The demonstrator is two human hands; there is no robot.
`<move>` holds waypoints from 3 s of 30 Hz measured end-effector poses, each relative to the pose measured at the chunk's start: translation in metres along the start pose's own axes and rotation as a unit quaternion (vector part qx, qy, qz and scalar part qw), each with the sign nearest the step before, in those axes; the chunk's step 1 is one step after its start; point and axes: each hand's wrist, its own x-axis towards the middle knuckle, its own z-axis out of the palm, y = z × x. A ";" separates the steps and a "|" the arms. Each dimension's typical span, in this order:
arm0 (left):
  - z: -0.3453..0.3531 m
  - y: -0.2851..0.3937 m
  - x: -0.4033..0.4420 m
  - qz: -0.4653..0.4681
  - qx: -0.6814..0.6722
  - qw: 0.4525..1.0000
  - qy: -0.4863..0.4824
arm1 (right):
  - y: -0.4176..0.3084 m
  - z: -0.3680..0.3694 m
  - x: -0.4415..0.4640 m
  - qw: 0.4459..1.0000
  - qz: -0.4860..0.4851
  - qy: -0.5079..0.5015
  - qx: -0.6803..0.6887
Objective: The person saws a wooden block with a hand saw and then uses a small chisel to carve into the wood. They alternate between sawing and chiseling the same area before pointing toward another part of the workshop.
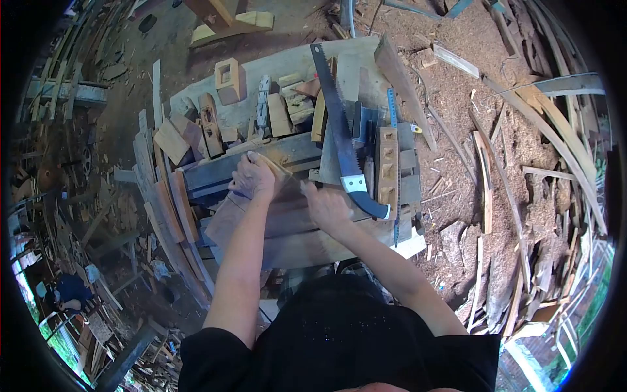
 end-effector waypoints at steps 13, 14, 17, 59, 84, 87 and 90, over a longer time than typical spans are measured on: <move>-0.007 0.009 -0.002 -0.007 0.024 1.000 0.002 | -0.002 -0.019 -0.011 1.000 -0.027 0.003 0.015; -0.007 0.009 0.000 -0.006 0.024 1.000 -0.001 | -0.003 -0.030 -0.022 0.999 -0.033 -0.010 0.004; -0.001 0.005 0.000 -0.008 0.017 1.000 -0.002 | 0.002 -0.022 -0.014 0.999 -0.043 0.026 0.006; -0.007 0.001 0.002 -0.014 -0.028 0.998 0.062 | -0.020 -0.014 0.002 0.994 0.010 -0.080 -0.069; -0.002 0.006 0.002 -0.003 0.024 0.999 0.043 | 0.008 -0.023 -0.010 0.997 -0.015 -0.079 -0.016; 0.001 0.004 -0.001 0.003 0.034 0.999 0.039 | -0.006 -0.017 0.020 0.993 0.019 -0.115 -0.003; 0.004 0.003 0.004 0.013 0.035 0.998 0.056 | -0.017 0.001 0.048 0.994 -0.001 -0.109 -0.029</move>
